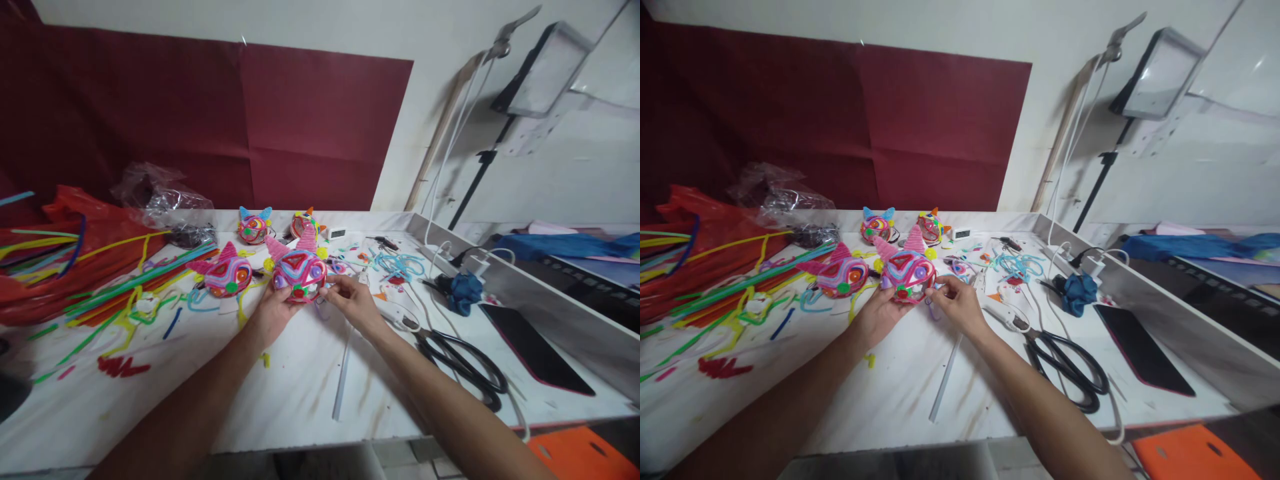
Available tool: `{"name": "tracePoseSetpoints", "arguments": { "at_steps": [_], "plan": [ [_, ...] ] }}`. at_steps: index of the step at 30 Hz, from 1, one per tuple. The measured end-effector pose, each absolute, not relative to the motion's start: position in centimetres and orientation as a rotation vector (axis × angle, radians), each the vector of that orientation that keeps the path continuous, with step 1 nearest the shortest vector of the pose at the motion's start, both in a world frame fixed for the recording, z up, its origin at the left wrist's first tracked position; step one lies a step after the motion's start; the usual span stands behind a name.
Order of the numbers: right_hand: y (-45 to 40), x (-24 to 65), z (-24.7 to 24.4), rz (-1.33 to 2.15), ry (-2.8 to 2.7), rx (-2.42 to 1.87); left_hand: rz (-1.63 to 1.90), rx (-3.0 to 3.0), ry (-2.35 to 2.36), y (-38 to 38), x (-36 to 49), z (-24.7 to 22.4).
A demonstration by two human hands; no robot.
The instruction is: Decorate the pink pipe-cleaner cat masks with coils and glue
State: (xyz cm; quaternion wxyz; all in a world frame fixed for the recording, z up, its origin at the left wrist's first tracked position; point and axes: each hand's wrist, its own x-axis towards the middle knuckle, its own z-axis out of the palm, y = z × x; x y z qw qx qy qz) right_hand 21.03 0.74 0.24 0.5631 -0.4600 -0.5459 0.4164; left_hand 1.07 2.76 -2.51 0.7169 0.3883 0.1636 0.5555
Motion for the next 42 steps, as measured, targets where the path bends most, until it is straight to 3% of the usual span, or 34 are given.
{"name": "tracePoseSetpoints", "arguments": {
  "at_steps": [42],
  "plan": [
    [1.0,21.4,-2.9,0.900,-1.291,-1.112,1.285,0.825,0.572,2.2,2.1,-4.0]
  ]
}}
